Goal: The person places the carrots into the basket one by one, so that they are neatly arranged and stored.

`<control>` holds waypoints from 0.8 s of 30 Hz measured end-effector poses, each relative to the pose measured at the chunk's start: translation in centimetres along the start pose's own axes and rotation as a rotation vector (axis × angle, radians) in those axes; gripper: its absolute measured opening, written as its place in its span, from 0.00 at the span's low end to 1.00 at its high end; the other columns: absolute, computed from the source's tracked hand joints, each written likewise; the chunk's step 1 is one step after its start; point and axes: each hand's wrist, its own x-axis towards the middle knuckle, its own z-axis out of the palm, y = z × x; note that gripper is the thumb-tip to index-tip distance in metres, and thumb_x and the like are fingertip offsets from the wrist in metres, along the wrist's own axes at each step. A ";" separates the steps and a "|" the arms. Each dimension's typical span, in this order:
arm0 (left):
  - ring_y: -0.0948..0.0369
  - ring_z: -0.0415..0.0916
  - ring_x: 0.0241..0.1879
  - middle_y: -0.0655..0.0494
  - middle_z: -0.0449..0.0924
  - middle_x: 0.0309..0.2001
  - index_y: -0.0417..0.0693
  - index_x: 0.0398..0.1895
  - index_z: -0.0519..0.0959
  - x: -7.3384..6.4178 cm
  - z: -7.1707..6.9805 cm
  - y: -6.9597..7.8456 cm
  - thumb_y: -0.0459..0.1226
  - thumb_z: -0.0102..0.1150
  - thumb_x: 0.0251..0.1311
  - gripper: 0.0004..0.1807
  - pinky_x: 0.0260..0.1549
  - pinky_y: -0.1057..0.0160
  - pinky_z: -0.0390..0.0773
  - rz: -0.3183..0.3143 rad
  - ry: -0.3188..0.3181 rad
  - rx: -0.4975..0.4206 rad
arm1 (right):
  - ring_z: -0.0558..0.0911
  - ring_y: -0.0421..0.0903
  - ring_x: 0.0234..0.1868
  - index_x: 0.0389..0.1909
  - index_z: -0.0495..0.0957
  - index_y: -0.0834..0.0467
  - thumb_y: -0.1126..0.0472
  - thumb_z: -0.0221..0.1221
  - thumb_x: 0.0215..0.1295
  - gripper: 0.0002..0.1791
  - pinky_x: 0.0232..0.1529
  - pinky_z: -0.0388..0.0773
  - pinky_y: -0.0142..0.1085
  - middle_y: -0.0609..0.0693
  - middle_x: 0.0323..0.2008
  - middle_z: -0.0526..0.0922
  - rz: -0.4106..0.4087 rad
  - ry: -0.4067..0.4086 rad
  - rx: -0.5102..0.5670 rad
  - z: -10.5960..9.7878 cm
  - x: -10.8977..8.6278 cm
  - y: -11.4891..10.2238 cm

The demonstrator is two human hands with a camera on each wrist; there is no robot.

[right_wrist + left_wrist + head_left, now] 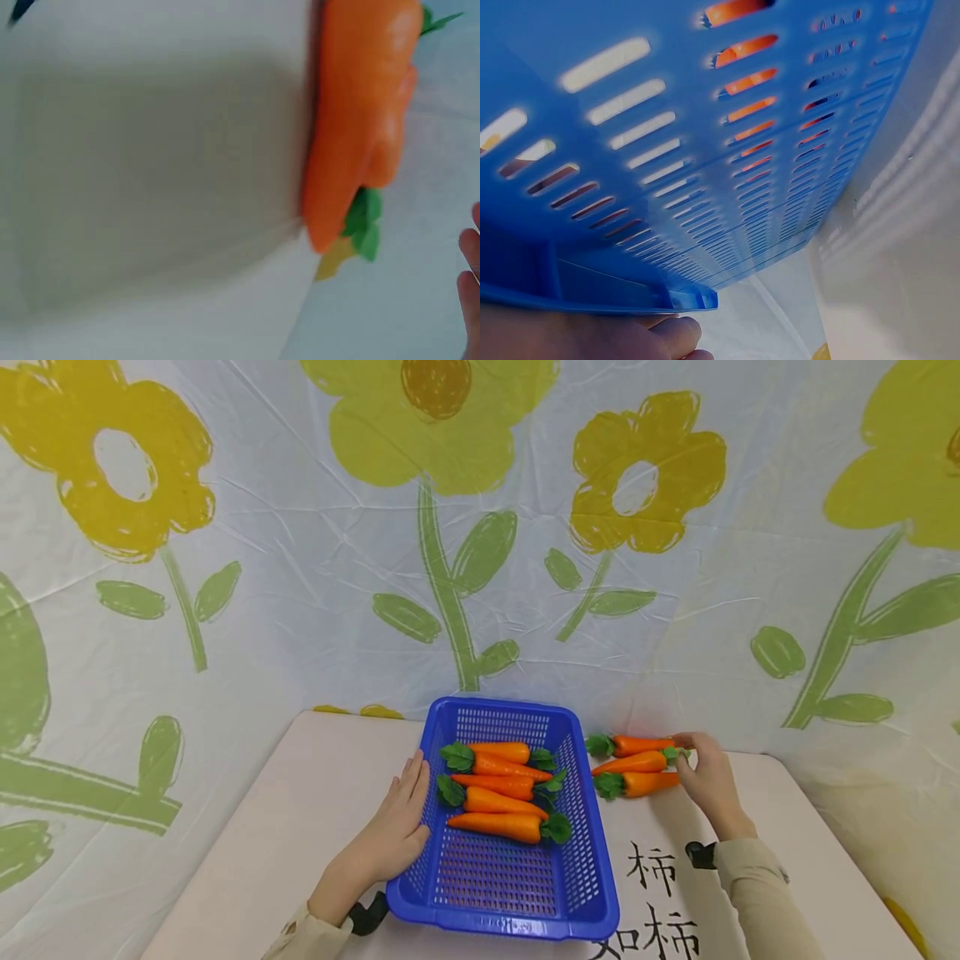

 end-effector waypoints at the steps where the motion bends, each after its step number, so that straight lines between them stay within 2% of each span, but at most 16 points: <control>1: 0.45 0.26 0.77 0.41 0.24 0.79 0.32 0.77 0.36 0.0 0.0 0.0 0.31 0.45 0.64 0.43 0.72 0.41 0.37 0.000 0.000 -0.003 | 0.76 0.66 0.41 0.41 0.77 0.74 0.80 0.55 0.52 0.14 0.46 0.70 0.58 0.70 0.38 0.79 0.012 -0.039 -0.009 -0.1 -0.3 0.4; 8: 0.47 0.25 0.77 0.41 0.24 0.79 0.32 0.77 0.36 -0.1 0.0 0.0 0.31 0.45 0.64 0.43 0.72 0.41 0.37 -0.002 0.001 -0.016 | 0.75 0.73 0.49 0.47 0.76 0.76 0.78 0.55 0.54 0.17 0.52 0.68 0.65 0.74 0.45 0.78 0.091 -0.331 -0.063 -0.4 -1.7 2.6; 13: 0.47 0.25 0.77 0.41 0.25 0.79 0.32 0.77 0.36 -0.1 0.0 -0.1 0.31 0.45 0.64 0.43 0.72 0.42 0.37 0.001 0.010 -0.018 | 0.74 0.75 0.53 0.51 0.74 0.79 0.81 0.50 0.52 0.22 0.57 0.67 0.65 0.77 0.50 0.76 0.051 -0.510 -0.089 0.1 -2.2 3.4; 17: 0.46 0.26 0.77 0.41 0.25 0.79 0.32 0.77 0.37 0.0 0.1 -0.2 0.31 0.45 0.64 0.43 0.72 0.41 0.37 0.008 0.020 -0.015 | 0.73 0.75 0.54 0.51 0.73 0.81 0.81 0.50 0.50 0.23 0.57 0.67 0.65 0.79 0.51 0.75 0.026 -0.545 -0.106 0.3 -2.4 3.4; 24: 0.46 0.26 0.77 0.42 0.24 0.79 0.33 0.77 0.36 0.0 0.2 -0.3 0.31 0.44 0.64 0.42 0.72 0.41 0.38 0.003 0.008 -0.007 | 0.74 0.75 0.53 0.50 0.74 0.81 0.81 0.52 0.49 0.23 0.57 0.68 0.65 0.78 0.50 0.76 0.045 -0.543 -0.123 0.3 -2.3 3.2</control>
